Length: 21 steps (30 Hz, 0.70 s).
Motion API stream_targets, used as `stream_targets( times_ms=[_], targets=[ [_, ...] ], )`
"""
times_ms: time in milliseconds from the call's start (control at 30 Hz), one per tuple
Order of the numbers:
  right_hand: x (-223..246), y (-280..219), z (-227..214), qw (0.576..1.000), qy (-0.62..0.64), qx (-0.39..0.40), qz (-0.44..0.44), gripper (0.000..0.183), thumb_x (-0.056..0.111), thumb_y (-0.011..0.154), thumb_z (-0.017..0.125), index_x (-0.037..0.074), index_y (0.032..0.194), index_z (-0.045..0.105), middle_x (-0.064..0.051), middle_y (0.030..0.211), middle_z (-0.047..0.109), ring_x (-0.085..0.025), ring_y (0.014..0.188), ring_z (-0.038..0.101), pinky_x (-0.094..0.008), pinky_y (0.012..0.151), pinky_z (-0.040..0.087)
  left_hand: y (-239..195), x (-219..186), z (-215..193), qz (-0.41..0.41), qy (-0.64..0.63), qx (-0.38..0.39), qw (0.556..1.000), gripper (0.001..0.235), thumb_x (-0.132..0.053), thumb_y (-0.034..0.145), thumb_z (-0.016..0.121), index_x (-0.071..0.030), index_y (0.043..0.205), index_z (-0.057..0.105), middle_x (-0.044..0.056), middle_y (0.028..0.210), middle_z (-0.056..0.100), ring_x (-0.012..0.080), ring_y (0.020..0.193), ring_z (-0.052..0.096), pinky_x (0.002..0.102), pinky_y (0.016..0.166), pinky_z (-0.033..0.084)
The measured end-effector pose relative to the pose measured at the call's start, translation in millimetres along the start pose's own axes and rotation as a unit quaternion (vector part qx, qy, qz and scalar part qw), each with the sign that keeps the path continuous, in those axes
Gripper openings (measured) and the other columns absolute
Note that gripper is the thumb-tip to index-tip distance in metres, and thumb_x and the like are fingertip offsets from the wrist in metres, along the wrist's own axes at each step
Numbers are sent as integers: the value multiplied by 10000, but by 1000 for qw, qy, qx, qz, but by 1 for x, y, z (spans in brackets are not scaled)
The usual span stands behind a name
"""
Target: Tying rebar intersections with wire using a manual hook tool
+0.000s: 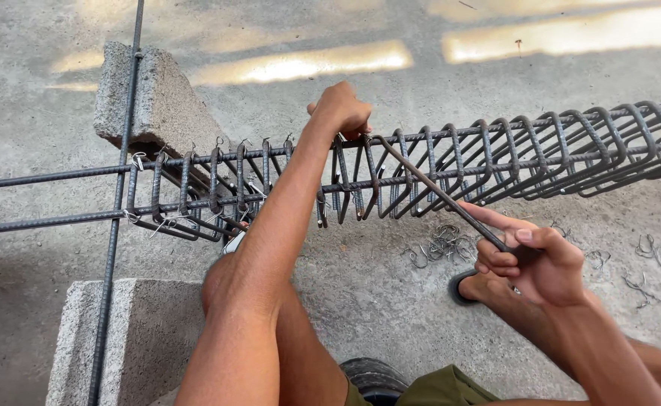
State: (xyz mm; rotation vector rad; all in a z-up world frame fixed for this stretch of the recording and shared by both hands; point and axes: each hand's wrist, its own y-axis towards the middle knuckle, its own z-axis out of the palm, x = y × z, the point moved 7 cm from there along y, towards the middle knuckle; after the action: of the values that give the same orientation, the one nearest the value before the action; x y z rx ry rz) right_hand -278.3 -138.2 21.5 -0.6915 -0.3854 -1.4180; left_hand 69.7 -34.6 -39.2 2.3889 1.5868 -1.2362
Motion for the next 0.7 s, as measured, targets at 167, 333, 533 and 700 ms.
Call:
stream_targets(
  times_ms=[167, 333, 533, 700],
  targets=[
    [-13, -2, -1, 997, 23, -64, -29, 844, 343, 791, 586, -139, 1467, 429, 65, 566, 414, -73, 502, 414, -341, 618, 413, 9, 3, 7, -13, 22, 13, 1000, 211, -189, 886, 735, -144, 680, 719, -69, 663, 733, 117, 738, 624, 417, 957, 324],
    [-33, -3, -12, 994, 98, -28, -42, 911, 427, 863, 542, -149, 1528, 308, 80, 584, 405, -48, 483, 384, -332, 652, 392, 13, 7, 7, -15, 24, 11, 1000, 173, -172, 859, 732, -142, 689, 743, -71, 646, 730, 119, 747, 647, 443, 983, 332],
    [-65, -6, -35, 956, 262, -112, -70, 951, 441, 907, 545, -142, 1587, 224, 143, 578, 407, -26, 450, 364, -265, 566, 412, 11, 8, 5, -25, 15, 10, 1000, 243, -208, 906, 716, -144, 672, 729, -77, 622, 723, 102, 725, 639, 398, 961, 337],
    [-47, 4, -15, 987, 110, -101, -55, 885, 443, 847, 517, -116, 1519, 380, 146, 535, 342, -34, 442, 355, -256, 478, 388, -4, 1, 0, 12, -13, 30, 999, 157, -168, 881, 761, -80, 751, 768, -4, 768, 794, 80, 596, 706, 215, 789, 561]
  ],
)
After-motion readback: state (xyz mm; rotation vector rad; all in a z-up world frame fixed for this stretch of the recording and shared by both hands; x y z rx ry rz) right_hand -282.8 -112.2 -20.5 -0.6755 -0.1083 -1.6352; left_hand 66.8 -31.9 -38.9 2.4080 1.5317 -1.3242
